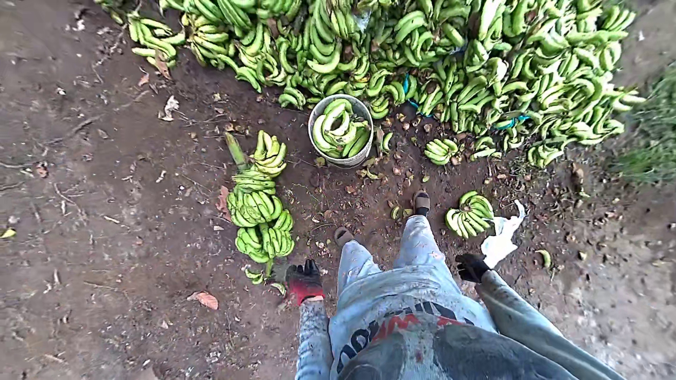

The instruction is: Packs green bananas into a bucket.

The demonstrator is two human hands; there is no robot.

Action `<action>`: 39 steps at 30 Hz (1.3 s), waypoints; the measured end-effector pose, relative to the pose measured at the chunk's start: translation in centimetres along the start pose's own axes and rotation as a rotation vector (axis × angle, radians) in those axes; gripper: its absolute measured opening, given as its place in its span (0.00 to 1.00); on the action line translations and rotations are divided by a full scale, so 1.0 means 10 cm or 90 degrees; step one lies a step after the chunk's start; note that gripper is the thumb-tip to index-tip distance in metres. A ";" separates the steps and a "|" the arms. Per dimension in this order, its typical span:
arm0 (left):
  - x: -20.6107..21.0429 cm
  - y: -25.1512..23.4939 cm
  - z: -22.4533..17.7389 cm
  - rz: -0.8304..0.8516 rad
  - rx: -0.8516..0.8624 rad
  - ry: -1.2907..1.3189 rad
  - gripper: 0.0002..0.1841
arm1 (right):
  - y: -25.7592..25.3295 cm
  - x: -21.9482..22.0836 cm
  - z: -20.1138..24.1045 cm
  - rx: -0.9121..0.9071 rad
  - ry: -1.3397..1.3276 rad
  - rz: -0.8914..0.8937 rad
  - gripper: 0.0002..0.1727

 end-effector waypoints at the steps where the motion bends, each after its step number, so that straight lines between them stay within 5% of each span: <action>1: 0.17 0.09 0.22 -0.002 0.003 -0.012 0.29 | -0.20 -0.20 0.13 -0.011 0.021 0.004 0.25; 6: 1.59 0.59 0.94 0.085 0.155 -0.343 0.26 | -1.15 -1.18 1.27 -0.161 0.080 -0.020 0.25; 10: 3.01 0.87 1.88 0.297 0.292 -0.719 0.31 | -1.98 -1.56 1.64 -0.196 -0.087 -0.040 0.26; 16: 4.89 0.21 4.29 0.530 0.315 -1.357 0.37 | -3.57 -1.56 1.12 -0.097 -0.071 -0.109 0.31; 19: 5.68 -0.27 5.48 0.582 0.432 -1.654 0.38 | -4.26 -1.66 0.90 -0.097 -0.055 -0.177 0.38; 22: 6.38 -0.74 6.53 0.582 0.601 -1.693 0.39 | -4.87 -1.79 0.74 -0.110 0.075 -0.193 0.46; 25: 6.76 -0.98 7.17 0.532 0.550 -1.684 0.41 | -5.54 -1.78 0.45 -0.080 0.169 -0.179 0.50; 28: 6.82 -1.14 7.38 0.537 0.469 -1.693 0.36 | -6.12 -1.71 0.16 -0.058 0.291 -0.157 0.52; 30: 6.84 -1.39 7.51 0.628 0.580 -1.615 0.27 | -6.30 -1.75 0.09 -0.058 0.359 -0.169 0.50; 32: 6.86 -1.63 7.45 0.736 0.662 -1.534 0.30 | -6.40 -1.76 0.14 -0.076 0.385 -0.162 0.46; 36: 6.69 -1.53 6.42 0.807 0.494 -1.247 0.20 | -6.40 -1.78 0.12 -0.104 0.390 -0.112 0.36; 39: 6.20 -1.14 5.02 0.655 0.340 -1.085 0.16 | -6.10 -1.68 0.26 -0.168 0.355 -0.126 0.29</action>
Point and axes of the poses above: each hand's wrist, its own y-axis away from the middle knuckle, its own x-axis out of the palm, z = x × y, the point moved 10 cm from there along -y, towards the middle knuckle, and after that the axes turned 9 degrees about -x, right-handed, at the moved point
